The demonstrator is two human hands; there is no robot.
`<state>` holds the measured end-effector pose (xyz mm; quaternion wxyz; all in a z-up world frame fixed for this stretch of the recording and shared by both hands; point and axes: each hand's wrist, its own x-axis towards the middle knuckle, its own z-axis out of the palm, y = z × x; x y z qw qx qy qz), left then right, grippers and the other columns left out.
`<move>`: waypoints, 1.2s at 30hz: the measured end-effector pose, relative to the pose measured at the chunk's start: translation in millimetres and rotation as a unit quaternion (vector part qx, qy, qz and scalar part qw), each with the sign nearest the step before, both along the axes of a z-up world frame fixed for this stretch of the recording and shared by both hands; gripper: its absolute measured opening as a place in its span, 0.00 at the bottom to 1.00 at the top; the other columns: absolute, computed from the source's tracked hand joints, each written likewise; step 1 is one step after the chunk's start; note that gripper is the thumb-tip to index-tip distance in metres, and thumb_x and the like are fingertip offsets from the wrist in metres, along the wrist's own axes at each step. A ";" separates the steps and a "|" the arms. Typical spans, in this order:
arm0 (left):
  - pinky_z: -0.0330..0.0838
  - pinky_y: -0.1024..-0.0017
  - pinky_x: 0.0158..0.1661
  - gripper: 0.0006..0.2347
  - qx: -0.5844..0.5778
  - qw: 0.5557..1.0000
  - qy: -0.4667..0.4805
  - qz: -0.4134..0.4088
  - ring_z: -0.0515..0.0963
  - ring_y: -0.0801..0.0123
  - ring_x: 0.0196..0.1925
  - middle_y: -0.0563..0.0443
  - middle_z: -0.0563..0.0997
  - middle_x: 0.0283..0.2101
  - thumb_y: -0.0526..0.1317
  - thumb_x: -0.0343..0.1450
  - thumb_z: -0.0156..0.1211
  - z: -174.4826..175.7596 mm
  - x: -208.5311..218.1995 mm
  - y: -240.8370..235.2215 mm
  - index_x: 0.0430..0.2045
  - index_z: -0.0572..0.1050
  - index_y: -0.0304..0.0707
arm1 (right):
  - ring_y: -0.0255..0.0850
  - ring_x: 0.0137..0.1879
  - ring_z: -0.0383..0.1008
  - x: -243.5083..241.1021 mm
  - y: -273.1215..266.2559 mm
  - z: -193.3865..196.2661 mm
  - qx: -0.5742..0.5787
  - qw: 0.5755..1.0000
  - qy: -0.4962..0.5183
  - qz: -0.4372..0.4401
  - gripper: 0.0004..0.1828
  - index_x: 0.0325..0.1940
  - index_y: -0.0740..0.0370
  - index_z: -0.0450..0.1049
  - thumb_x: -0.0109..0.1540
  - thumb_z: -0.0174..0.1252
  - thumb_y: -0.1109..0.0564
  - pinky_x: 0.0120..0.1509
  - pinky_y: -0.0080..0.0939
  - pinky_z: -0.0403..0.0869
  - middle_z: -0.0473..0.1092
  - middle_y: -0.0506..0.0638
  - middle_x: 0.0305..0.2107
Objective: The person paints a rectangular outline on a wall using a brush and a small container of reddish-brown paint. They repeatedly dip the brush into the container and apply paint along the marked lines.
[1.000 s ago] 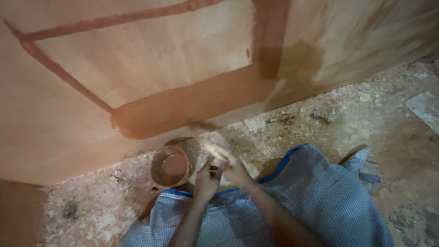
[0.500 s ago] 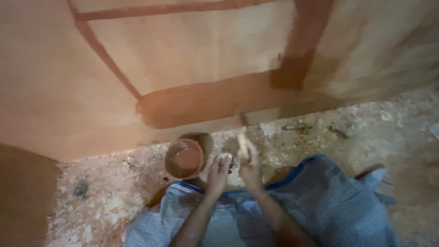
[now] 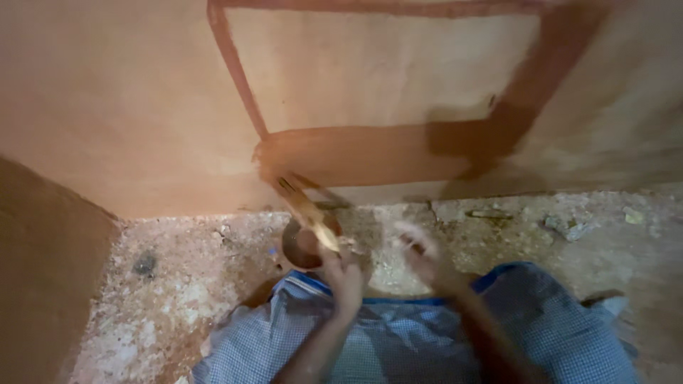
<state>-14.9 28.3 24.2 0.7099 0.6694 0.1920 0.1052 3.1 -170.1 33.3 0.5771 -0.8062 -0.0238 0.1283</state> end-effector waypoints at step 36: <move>0.59 0.45 0.68 0.26 0.369 0.902 -0.120 0.189 0.62 0.37 0.72 0.26 0.60 0.71 0.36 0.77 0.48 18.0 21.3 40.7 0.71 0.51 0.26 | 0.44 0.35 0.79 20.5 -74.1 21.4 -0.167 0.971 -0.168 0.018 0.31 0.66 0.60 0.67 0.61 0.62 0.50 0.39 0.42 0.80 0.76 0.56 0.35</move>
